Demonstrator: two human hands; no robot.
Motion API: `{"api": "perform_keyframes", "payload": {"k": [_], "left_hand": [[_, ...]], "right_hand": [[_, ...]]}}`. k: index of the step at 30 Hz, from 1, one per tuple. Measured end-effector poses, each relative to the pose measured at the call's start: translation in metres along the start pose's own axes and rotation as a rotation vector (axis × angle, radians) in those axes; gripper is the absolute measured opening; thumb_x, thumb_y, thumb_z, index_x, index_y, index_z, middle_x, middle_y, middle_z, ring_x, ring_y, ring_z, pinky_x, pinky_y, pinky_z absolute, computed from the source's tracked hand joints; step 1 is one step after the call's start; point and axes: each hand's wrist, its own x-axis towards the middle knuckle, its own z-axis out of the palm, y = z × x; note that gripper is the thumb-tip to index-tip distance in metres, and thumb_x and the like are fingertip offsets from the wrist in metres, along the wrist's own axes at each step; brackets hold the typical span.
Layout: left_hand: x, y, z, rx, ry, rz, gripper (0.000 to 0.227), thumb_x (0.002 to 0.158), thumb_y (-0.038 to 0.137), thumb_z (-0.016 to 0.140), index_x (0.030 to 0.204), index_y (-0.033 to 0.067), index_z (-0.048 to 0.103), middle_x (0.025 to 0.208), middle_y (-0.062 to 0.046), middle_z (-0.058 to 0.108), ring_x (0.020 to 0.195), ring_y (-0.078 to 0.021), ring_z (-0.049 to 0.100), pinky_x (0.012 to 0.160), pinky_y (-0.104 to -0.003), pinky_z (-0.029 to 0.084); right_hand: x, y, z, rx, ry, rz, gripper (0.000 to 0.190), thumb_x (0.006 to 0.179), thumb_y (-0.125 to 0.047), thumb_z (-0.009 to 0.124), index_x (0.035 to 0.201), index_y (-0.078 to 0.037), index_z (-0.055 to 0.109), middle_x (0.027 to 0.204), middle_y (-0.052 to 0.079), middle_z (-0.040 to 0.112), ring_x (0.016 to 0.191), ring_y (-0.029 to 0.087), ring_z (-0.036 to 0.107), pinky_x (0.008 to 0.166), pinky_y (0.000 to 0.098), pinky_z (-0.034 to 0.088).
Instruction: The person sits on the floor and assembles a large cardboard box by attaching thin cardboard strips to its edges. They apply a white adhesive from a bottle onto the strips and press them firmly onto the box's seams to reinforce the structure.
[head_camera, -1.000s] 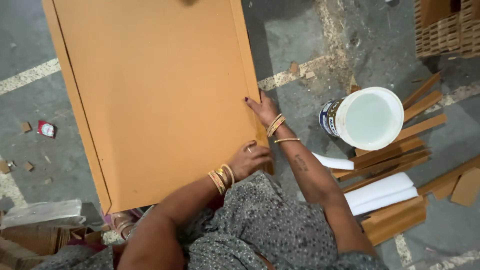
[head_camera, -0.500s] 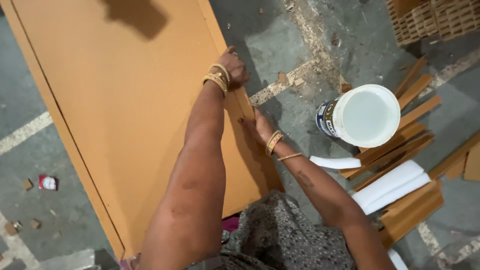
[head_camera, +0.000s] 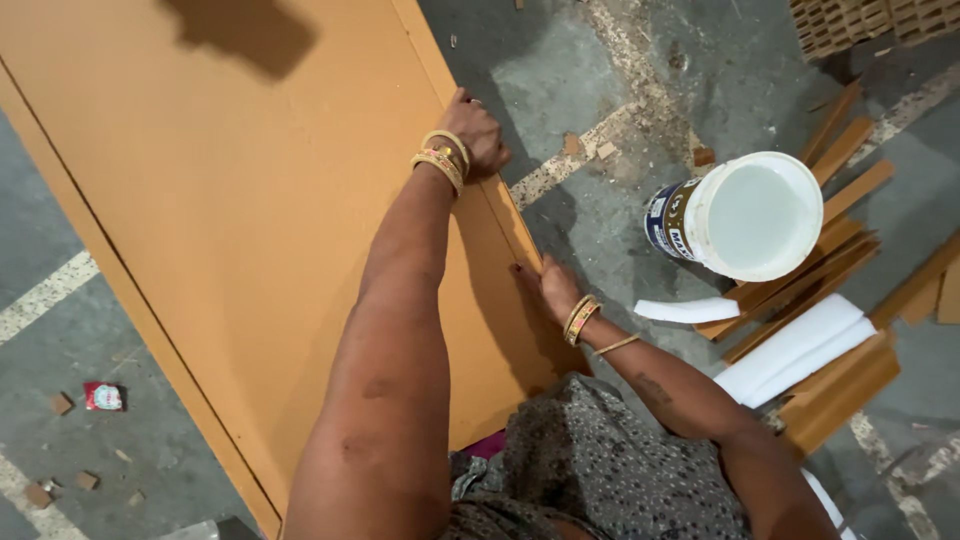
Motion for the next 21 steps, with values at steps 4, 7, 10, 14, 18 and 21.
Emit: {"api": "perform_keyframes", "payload": {"k": [4,7,10,14,18,21], "left_hand": [[-0.006,0.000,-0.006,-0.008,0.000,0.010,0.049,0.097,0.040,0.043,0.070,0.0122,0.073,0.078,-0.013,0.072,0.085,-0.0276,0.064,0.103,-0.047,0.036],[-0.010,0.001,-0.011,-0.011,-0.033,0.011,0.050,0.101,0.038,0.042,0.066,0.0137,0.069,0.072,-0.012,0.069,0.077,-0.0247,0.061,0.103,-0.046,0.036],[-0.014,0.003,-0.008,0.021,-0.077,0.096,0.050,0.102,0.036,0.042,0.064,0.0148,0.066,0.068,-0.010,0.068,0.071,-0.0207,0.057,0.106,-0.046,0.033],[-0.011,0.007,0.004,0.079,-0.124,0.222,0.051,0.105,0.043,0.045,0.069,0.0143,0.067,0.071,-0.008,0.069,0.072,-0.0224,0.059,0.095,-0.044,0.041],[-0.006,0.003,0.009,0.101,-0.059,0.201,0.043,0.098,0.045,0.053,0.073,0.0173,0.075,0.080,-0.007,0.073,0.087,-0.0244,0.065,0.100,-0.045,0.040],[-0.003,0.009,0.015,0.124,-0.016,0.204,0.038,0.095,0.046,0.056,0.078,0.0195,0.077,0.087,-0.007,0.075,0.096,-0.0273,0.068,0.103,-0.049,0.038]], "right_hand": [[0.002,0.008,0.007,-0.055,0.035,-0.040,0.061,0.095,-0.057,0.060,0.107,0.002,0.063,0.092,0.027,0.072,0.090,0.047,0.070,0.076,0.0520,0.055],[0.009,0.016,0.011,-0.118,0.017,-0.044,0.061,0.099,-0.056,0.058,0.108,0.004,0.061,0.088,0.028,0.071,0.087,0.049,0.068,0.077,0.0538,0.054],[0.011,0.022,0.009,-0.109,-0.014,-0.116,0.065,0.100,-0.055,0.055,0.122,0.006,0.054,0.089,0.029,0.071,0.088,0.048,0.069,0.076,0.0528,0.055],[0.025,0.006,-0.010,0.100,-0.148,-0.305,0.060,0.099,-0.051,0.052,0.126,0.004,0.053,0.104,0.024,0.073,0.096,0.038,0.074,0.080,0.0475,0.057],[0.083,-0.033,-0.010,0.025,-0.026,-0.354,0.063,0.102,-0.044,0.066,0.130,0.010,0.049,0.115,0.032,0.067,0.107,0.044,0.067,0.090,0.0502,0.054],[0.115,-0.044,0.000,0.007,0.067,-0.543,0.071,0.110,-0.039,0.067,0.140,0.018,0.037,0.126,0.041,0.057,0.118,0.053,0.058,0.095,0.0553,0.048]]}}
